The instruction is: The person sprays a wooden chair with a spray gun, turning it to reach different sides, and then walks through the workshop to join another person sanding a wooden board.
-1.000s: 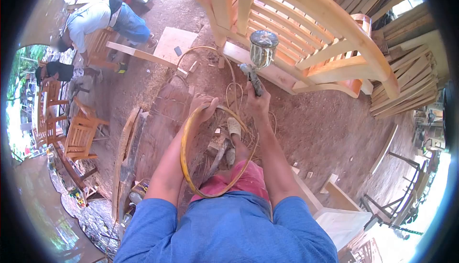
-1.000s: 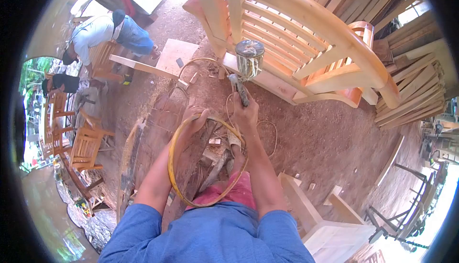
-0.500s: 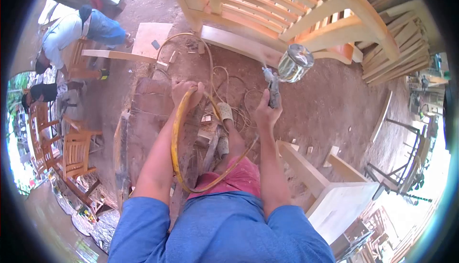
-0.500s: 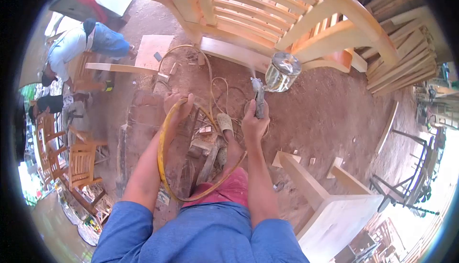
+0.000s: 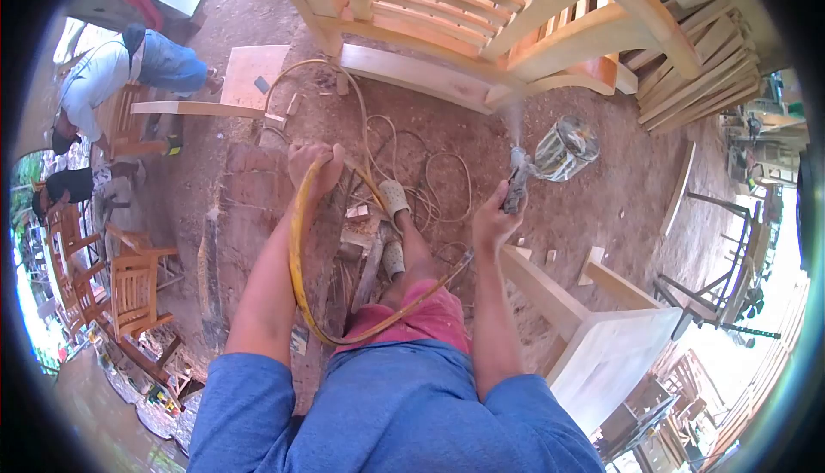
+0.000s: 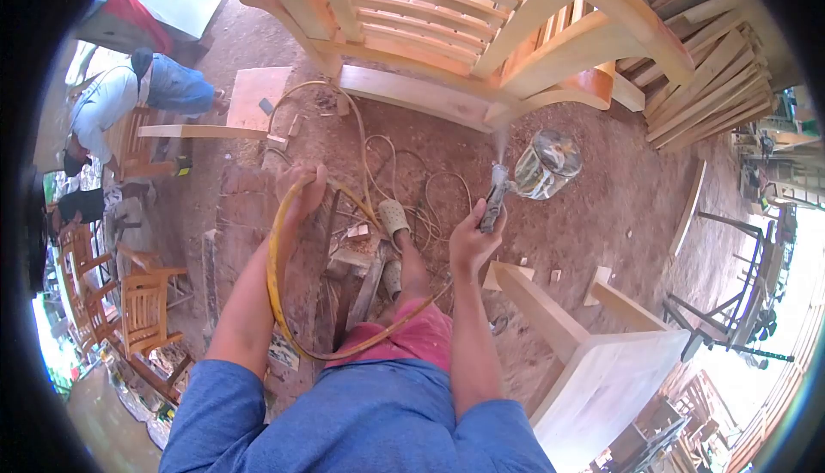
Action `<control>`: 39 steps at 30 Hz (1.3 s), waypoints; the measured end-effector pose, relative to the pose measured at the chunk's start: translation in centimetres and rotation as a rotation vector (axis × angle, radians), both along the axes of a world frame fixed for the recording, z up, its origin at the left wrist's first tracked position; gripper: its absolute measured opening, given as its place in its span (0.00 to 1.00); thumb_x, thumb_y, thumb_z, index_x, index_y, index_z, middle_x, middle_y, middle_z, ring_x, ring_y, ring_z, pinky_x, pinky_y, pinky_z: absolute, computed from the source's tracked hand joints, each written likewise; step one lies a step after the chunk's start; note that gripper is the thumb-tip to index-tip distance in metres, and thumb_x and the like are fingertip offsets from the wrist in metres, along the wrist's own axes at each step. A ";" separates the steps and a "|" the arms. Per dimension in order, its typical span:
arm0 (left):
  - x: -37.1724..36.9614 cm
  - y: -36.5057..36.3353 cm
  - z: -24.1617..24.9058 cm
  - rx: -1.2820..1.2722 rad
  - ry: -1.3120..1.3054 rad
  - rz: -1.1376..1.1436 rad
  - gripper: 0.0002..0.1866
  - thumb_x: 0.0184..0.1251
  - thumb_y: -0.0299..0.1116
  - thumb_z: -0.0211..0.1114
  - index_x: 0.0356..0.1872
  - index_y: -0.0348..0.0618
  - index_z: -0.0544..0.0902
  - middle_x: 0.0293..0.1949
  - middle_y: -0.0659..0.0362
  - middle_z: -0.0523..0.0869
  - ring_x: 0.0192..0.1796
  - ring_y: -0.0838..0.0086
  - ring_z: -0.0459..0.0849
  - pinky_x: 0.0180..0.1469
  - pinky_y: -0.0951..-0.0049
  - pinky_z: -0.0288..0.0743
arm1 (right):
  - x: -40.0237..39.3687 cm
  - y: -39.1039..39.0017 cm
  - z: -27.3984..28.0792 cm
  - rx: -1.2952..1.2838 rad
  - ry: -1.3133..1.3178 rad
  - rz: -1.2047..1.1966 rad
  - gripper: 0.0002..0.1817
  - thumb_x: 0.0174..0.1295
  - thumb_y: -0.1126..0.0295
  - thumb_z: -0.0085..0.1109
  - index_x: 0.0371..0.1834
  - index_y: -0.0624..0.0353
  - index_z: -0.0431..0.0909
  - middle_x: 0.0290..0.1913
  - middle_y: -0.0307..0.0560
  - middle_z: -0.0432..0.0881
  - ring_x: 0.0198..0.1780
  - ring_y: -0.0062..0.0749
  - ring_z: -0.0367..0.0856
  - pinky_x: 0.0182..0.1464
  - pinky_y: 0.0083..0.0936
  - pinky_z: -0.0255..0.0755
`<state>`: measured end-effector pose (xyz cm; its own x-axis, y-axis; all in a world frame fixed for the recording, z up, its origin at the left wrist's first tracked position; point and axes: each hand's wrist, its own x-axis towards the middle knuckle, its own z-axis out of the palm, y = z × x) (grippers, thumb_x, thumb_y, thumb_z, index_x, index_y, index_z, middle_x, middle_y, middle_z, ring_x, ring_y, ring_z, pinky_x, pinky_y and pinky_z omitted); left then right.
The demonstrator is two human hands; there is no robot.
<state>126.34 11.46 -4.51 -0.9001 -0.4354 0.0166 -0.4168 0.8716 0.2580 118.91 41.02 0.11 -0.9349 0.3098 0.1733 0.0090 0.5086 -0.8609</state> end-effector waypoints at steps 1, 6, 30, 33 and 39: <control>0.0 0.1 0.0 0.007 0.016 -0.005 0.19 0.62 0.41 0.55 0.15 0.46 0.85 0.24 0.55 0.87 0.29 0.62 0.86 0.47 0.57 0.70 | 0.0 -0.3 -0.2 -0.010 -0.030 0.041 0.14 0.70 0.65 0.56 0.48 0.66 0.75 0.30 0.46 0.79 0.31 0.26 0.73 0.37 0.27 0.71; 0.0 -0.1 0.4 0.036 0.008 0.002 0.20 0.63 0.42 0.54 0.16 0.44 0.85 0.23 0.54 0.86 0.31 0.60 0.85 0.44 0.57 0.68 | -0.5 -4.1 -0.8 -0.168 -0.167 0.197 0.10 0.70 0.67 0.57 0.44 0.65 0.76 0.30 0.43 0.78 0.32 0.26 0.74 0.37 0.27 0.70; 0.1 -0.8 -0.9 0.103 0.117 0.040 0.15 0.57 0.39 0.60 0.14 0.47 0.84 0.21 0.58 0.86 0.28 0.65 0.85 0.45 0.63 0.70 | -6.9 -17.4 -9.7 -0.147 -0.204 0.830 0.17 0.67 0.70 0.60 0.56 0.66 0.75 0.36 0.45 0.83 0.38 0.25 0.80 0.44 0.24 0.74; 0.1 -1.0 -0.7 0.099 0.158 0.016 0.15 0.57 0.37 0.60 0.12 0.47 0.82 0.20 0.58 0.84 0.26 0.64 0.83 0.43 0.63 0.69 | -8.5 -17.0 -8.9 0.169 -0.079 1.016 0.27 0.59 0.70 0.61 0.64 0.60 0.71 0.46 0.55 0.84 0.45 0.55 0.84 0.44 0.44 0.77; 0.2 -1.2 -0.6 0.144 0.188 -0.019 0.14 0.54 0.36 0.61 0.11 0.46 0.80 0.18 0.58 0.82 0.26 0.64 0.82 0.40 0.62 0.67 | -13.9 -17.8 -14.7 0.763 -0.002 1.374 0.33 0.57 0.67 0.57 0.70 0.55 0.64 0.42 0.53 0.78 0.37 0.55 0.82 0.37 0.46 0.76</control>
<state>126.52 10.29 -5.06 -0.8950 -0.4288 0.1233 -0.3340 0.8271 0.4521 104.96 23.26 -14.55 -0.4176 -0.9012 -0.1160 -0.8074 0.4266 -0.4076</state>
